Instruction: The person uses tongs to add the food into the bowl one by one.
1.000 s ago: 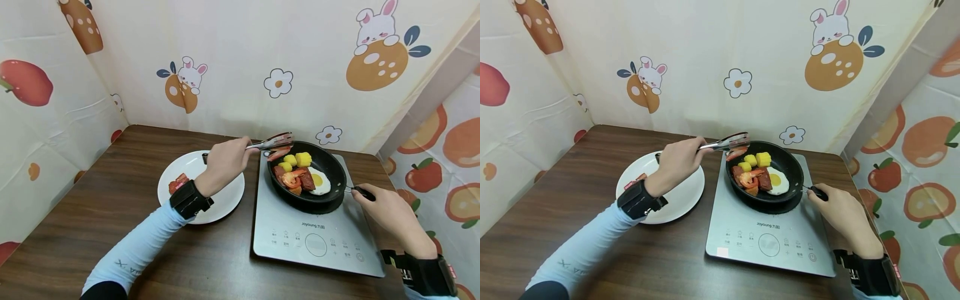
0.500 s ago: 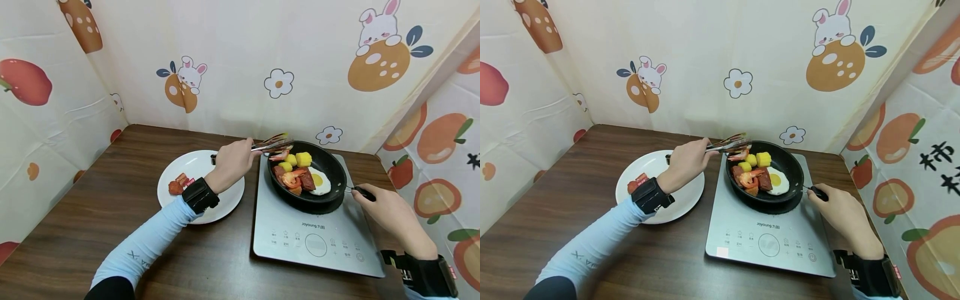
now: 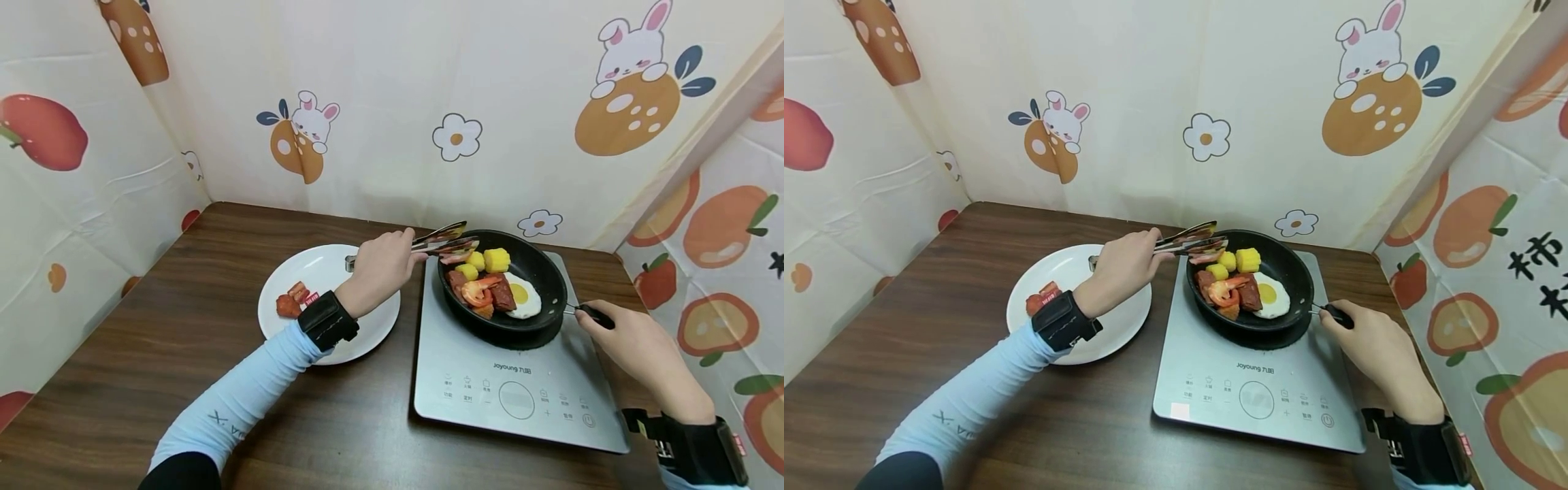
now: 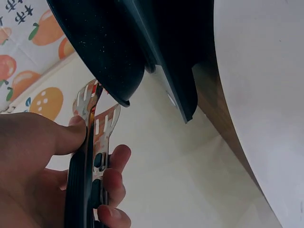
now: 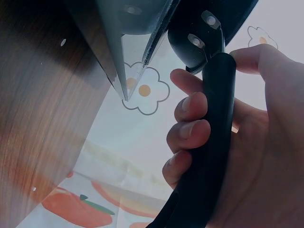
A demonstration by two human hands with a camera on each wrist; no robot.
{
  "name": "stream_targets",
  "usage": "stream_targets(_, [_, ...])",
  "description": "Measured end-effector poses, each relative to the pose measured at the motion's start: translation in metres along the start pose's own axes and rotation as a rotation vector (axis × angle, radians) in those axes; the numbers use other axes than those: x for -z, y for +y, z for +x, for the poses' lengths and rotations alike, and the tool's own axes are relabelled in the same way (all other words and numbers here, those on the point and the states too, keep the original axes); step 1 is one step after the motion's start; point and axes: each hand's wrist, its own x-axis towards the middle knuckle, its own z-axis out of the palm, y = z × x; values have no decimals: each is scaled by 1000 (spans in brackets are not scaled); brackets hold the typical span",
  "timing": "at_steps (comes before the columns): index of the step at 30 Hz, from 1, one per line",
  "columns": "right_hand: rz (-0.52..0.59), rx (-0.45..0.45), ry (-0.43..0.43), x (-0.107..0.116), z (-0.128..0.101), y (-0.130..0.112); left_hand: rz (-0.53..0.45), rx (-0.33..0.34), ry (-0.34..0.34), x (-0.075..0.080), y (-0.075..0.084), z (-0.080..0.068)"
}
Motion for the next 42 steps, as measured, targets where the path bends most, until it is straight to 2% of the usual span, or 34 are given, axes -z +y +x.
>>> stream_targets(5, [1, 1, -1, 0, 0, 1, 6, -6, -32, -1, 5, 1])
stream_targets(12, [0, 3, 1, 0, -1, 1, 12, -16, -19, -1, 9, 0])
stream_targets(26, [1, 4, 2, 0, -1, 1, 14, -17, -34, 7, 0, -6])
stream_targets(34, [-1, -3, -6, 2, 0, 2, -6, -18, -82, 19, -13, -17])
stream_targets(37, [-4, -3, 0, 3, 1, 2, -11, -17, -90, 24, -22, -24])
stream_targets(42, [-1, -2, 3, 1, 2, 1, -46, 30, -103, 32, -43, -42])
